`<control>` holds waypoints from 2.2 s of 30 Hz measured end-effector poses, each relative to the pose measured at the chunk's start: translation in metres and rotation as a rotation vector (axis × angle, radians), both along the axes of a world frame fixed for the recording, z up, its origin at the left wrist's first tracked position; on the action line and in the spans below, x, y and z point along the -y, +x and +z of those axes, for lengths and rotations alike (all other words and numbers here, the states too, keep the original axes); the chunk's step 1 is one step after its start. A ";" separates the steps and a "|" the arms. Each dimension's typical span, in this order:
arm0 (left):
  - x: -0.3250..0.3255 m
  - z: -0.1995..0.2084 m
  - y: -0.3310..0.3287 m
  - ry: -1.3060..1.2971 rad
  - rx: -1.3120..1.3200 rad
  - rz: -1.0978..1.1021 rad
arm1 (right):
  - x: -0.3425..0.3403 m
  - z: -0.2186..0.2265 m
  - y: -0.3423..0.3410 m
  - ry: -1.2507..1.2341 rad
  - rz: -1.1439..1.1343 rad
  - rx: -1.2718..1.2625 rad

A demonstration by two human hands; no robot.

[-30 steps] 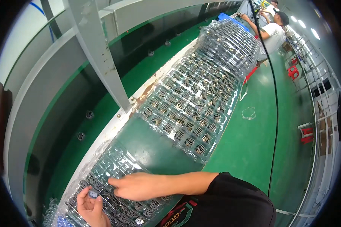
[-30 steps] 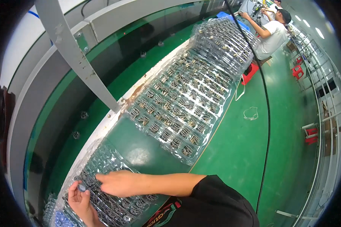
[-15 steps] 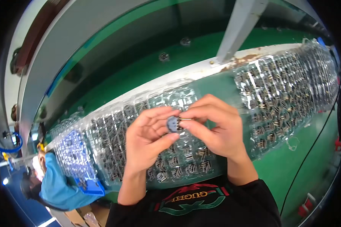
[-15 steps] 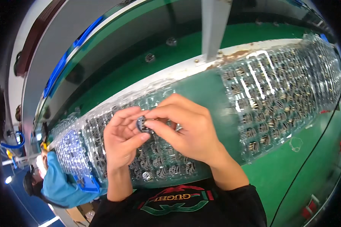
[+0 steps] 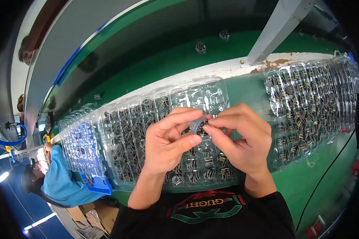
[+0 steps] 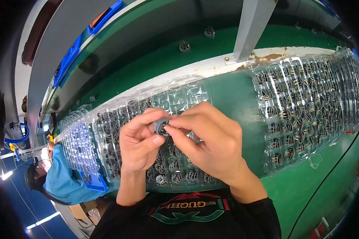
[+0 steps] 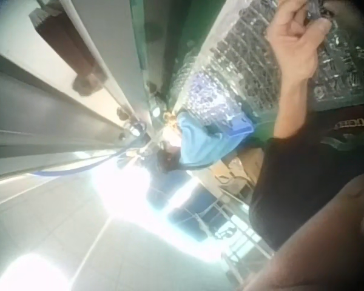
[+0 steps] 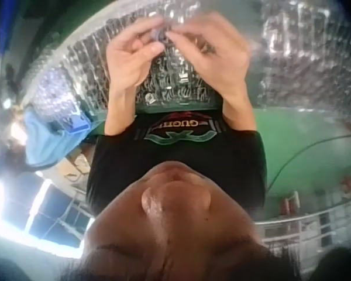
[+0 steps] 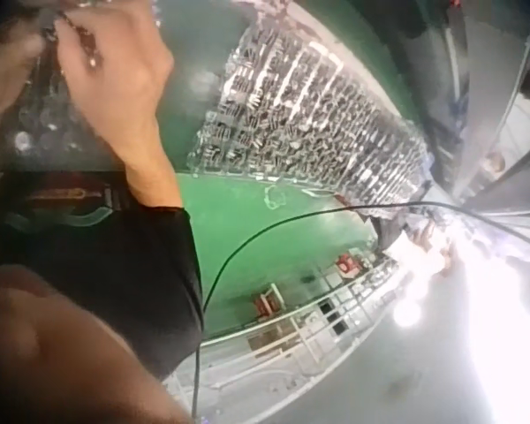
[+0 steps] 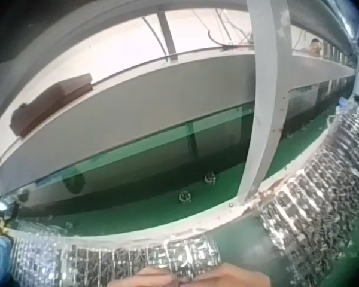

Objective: The person assembles electronic components by picking parts from plastic trays, fitting the pieces together by hand, and placing the assembled parts onto the conveyor belt.

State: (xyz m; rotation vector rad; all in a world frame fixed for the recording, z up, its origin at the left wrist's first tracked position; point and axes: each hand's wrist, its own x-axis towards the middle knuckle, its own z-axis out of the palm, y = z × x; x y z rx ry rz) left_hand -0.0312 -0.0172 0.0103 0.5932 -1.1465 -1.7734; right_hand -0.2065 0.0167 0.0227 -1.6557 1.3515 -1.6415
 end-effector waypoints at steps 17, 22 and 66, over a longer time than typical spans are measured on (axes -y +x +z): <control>0.000 -0.016 -0.001 0.340 -0.154 -0.016 | 0.005 -0.012 0.007 -0.042 -0.073 -0.027; -0.002 -0.018 0.001 0.275 -0.135 -0.017 | 0.003 -0.014 0.008 -0.046 -0.079 -0.066; 0.126 -0.006 0.121 0.188 0.497 0.402 | -0.001 -0.010 0.022 0.437 0.511 0.336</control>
